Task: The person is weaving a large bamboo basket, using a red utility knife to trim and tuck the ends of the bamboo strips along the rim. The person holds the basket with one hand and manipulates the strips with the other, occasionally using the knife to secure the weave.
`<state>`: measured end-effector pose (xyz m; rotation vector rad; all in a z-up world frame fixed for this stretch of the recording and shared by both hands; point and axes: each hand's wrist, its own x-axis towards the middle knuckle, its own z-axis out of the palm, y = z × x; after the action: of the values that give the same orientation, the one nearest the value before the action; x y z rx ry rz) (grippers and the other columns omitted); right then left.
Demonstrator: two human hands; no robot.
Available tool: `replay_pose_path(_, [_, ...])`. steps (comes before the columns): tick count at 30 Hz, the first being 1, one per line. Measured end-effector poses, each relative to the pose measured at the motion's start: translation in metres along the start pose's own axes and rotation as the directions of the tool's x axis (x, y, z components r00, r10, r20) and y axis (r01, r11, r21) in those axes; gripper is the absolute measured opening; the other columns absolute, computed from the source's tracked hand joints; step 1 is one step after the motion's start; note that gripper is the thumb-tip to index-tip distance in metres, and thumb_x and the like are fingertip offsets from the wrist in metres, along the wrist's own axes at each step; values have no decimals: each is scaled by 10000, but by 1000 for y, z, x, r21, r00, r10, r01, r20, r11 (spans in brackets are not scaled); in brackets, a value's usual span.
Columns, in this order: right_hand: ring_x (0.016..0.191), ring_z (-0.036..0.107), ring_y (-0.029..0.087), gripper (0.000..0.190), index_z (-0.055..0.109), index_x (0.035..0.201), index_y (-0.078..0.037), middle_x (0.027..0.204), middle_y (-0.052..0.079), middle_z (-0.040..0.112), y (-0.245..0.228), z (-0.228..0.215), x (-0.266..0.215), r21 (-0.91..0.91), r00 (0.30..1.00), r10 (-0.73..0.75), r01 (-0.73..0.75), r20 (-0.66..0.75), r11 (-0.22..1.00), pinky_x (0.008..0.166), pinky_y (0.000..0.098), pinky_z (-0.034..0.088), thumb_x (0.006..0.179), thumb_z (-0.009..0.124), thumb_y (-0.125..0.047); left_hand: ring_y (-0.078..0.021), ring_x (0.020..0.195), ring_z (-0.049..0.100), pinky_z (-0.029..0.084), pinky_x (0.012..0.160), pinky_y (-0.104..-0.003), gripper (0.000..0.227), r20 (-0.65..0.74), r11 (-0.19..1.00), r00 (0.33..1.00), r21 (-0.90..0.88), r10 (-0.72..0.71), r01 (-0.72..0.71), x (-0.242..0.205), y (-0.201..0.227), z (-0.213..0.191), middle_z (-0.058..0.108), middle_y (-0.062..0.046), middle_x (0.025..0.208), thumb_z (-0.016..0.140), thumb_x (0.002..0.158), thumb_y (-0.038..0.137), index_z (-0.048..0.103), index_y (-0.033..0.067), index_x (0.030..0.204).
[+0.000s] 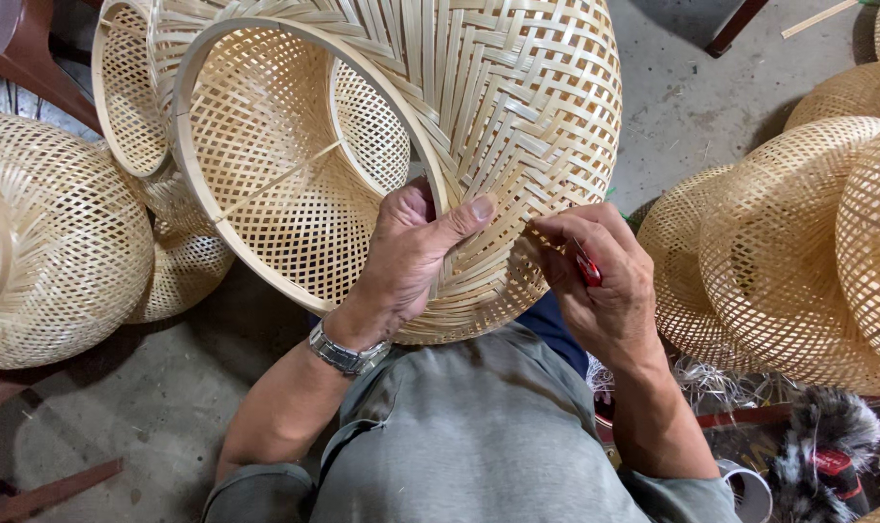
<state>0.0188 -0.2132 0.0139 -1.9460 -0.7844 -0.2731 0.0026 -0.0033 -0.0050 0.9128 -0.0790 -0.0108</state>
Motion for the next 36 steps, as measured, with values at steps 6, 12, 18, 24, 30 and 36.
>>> replay_pose_path(6, [987, 699, 182, 368, 639, 1323, -43, 1133, 115, 642, -4, 3, 1, -24, 1000, 1, -2, -24, 1000, 811, 285, 603, 969, 713, 30, -153, 882, 758, 645, 755, -275, 128, 19, 999, 999, -19, 30, -30, 2, -3, 0, 783, -151, 1019, 719, 993, 88, 743, 8, 1091])
replay_pose_path(12, [788, 642, 137, 419, 644, 1296, -47, 942, 60, 639, -15, -10, 16, -39, 997, -20, 23, 79, 999, 668, 275, 534, 907, 798, -55, -176, 821, 778, 660, 719, -290, 139, 106, 998, 994, -62, 13, -6, 2, -9, 6, 779, -139, 968, 710, 1006, 107, 739, -6, 1081])
replay_pose_path(18, [791, 648, 138, 394, 645, 1292, -35, 917, 66, 619, -27, -11, 22, -98, 985, 74, -59, 153, 993, 681, 291, 548, 918, 765, -66, -117, 728, 654, 546, 613, -219, 131, 28, 999, 999, 6, 36, -37, 2, -14, 7, 757, -142, 960, 701, 1039, 53, 724, -54, 1111])
replay_pose_path(24, [729, 588, 103, 312, 707, 1250, -90, 887, 15, 623, 1, -2, 15, -60, 998, 24, -21, 59, 998, 593, 257, 474, 949, 788, -96, -153, 855, 756, 665, 743, -273, 154, 16, 990, 995, 97, 101, -102, 15, -11, 5, 759, -170, 1053, 593, 1044, 59, 655, -37, 1147])
replay_pose_path(30, [877, 540, 119, 403, 681, 1391, -102, 1122, 69, 555, 40, -8, 2, -228, 977, 72, -117, -199, 966, 702, 229, 483, 1012, 810, -148, -103, 670, 612, 520, 525, -208, 140, -6, 965, 988, 217, 152, -147, 44, -5, -1, 760, -181, 1012, 615, 1040, 59, 653, -62, 1101])
replay_pose_path(36, [1108, 516, 140, 433, 655, 1397, -98, 1200, 65, 493, 76, 0, 1, -174, 948, -38, -19, -317, 985, 928, 262, 495, 1012, 850, -134, -63, 855, 661, 600, 784, -218, 145, 28, 948, 980, 246, 199, -200, 63, -19, 3, 725, -85, 1032, 597, 1064, 69, 639, -28, 1163])
